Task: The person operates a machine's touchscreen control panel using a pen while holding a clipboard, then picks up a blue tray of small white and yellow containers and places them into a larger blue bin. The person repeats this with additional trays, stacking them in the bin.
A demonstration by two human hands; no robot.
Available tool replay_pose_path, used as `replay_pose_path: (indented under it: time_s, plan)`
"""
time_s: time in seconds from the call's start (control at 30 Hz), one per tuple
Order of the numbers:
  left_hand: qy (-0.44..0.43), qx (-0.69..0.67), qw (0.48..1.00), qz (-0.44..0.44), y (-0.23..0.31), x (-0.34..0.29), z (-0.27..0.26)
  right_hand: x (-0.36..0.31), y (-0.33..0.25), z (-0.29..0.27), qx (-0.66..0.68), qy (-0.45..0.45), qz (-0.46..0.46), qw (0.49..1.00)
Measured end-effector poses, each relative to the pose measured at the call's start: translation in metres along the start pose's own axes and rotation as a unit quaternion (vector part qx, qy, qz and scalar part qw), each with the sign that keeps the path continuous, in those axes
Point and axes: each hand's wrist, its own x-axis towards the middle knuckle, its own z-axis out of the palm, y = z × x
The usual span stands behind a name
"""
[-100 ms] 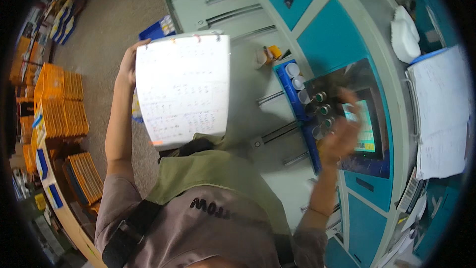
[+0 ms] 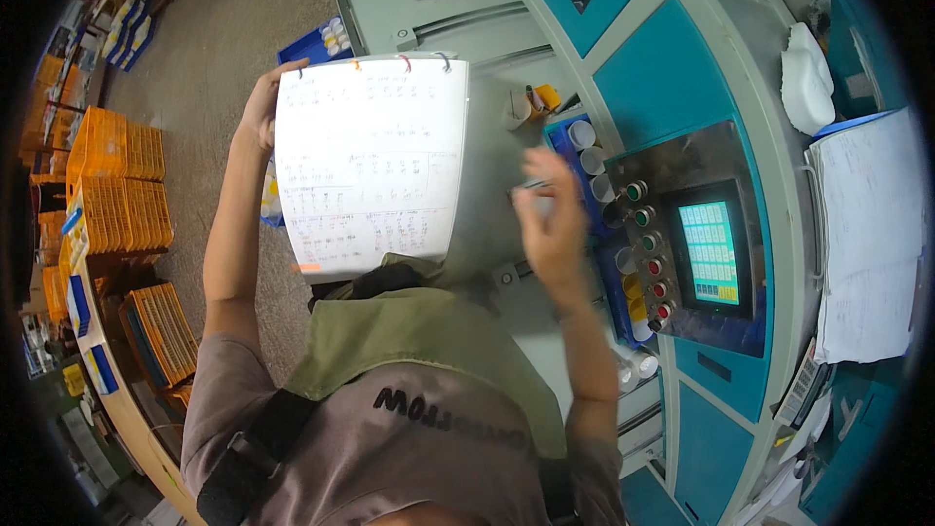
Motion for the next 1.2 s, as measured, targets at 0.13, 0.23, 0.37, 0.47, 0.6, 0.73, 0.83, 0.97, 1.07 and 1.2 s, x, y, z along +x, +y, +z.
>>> replay_pose_path:
  time_s: [0.13,0.23,0.37,0.47,0.6,0.73,0.83,0.97,1.07,1.2]
  plan:
    - [-0.038,0.005,0.999,-0.002,-0.004,0.001,0.001,0.001,0.013,0.075,0.232,-0.048,0.231,0.944]
    - [0.019,0.026,0.998,0.047,-0.012,-0.004,0.004,-0.001,0.013,0.085,0.296,-0.087,0.188,0.932]
    - [0.108,0.145,0.979,0.092,-0.025,-0.031,0.009,0.004,0.011,0.089,0.311,-0.062,0.174,0.932]
    - [0.007,0.244,0.966,0.082,-0.019,-0.047,0.006,0.005,0.007,0.088,0.307,-0.059,0.173,0.934]
    - [0.052,0.322,0.935,0.136,-0.028,-0.046,0.018,0.009,-0.002,0.078,0.246,-0.089,0.169,0.950]
    - [0.063,0.363,0.907,0.203,-0.021,-0.039,0.044,0.027,-0.007,0.062,0.217,-0.073,0.137,0.964]
    - [-0.002,0.338,0.904,0.263,-0.005,-0.040,0.066,0.045,-0.014,0.040,0.168,-0.047,0.083,0.981]
    - [-0.151,0.244,0.912,0.294,0.023,-0.047,0.092,0.077,-0.023,0.011,0.176,0.050,0.024,0.983]
    - [-0.192,0.253,0.895,0.315,0.040,-0.058,0.111,0.112,-0.019,0.003,0.164,0.110,-0.023,0.980]
    - [-0.275,0.231,0.873,0.331,0.051,-0.073,0.144,0.144,-0.009,0.019,0.165,0.118,-0.095,0.975]
